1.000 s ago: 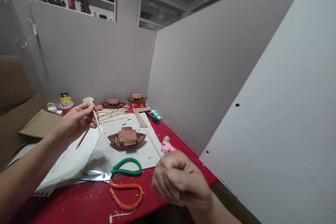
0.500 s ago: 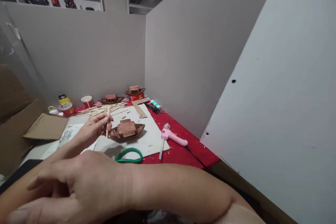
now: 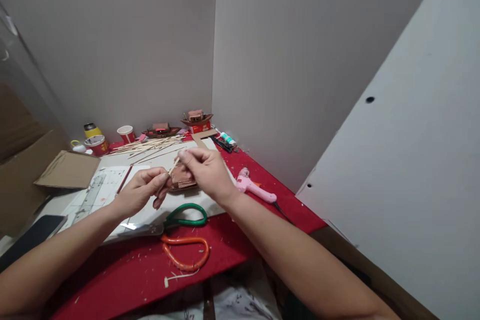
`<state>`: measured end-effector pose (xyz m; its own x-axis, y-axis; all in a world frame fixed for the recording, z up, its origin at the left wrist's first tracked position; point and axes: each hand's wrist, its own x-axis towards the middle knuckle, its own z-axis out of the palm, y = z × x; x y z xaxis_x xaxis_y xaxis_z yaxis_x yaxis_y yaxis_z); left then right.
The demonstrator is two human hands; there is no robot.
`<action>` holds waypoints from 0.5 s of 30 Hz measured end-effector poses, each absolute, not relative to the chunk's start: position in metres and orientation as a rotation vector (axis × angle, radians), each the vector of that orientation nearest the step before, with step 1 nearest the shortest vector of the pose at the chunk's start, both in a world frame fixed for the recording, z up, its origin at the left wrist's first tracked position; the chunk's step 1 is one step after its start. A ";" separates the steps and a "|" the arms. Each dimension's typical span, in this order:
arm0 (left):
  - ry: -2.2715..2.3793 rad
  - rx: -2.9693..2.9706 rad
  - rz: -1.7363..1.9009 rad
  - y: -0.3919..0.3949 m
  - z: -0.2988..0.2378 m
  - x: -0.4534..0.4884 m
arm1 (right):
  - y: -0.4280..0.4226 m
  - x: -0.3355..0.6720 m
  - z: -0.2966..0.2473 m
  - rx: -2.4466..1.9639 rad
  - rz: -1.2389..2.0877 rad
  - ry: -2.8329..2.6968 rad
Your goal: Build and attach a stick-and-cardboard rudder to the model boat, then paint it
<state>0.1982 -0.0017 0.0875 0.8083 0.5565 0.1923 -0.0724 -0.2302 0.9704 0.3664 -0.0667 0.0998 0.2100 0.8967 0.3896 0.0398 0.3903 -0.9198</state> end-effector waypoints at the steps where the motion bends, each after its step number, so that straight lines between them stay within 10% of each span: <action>1: 0.387 1.719 0.601 0.000 0.087 0.198 | -0.066 0.371 0.100 -1.001 0.669 -1.183; 8: 0.503 1.667 0.782 0.025 0.082 0.197 | -0.062 0.416 0.116 -0.795 0.243 -0.874; 15: 0.532 1.520 0.798 0.023 0.076 0.202 | -0.069 0.392 0.099 -1.017 0.636 -1.158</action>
<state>0.2020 0.0226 0.0761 0.6512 0.7393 0.1714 -0.1263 -0.1170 0.9851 0.3920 -0.0688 0.0985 0.3114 0.8443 0.4361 0.0850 0.4323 -0.8977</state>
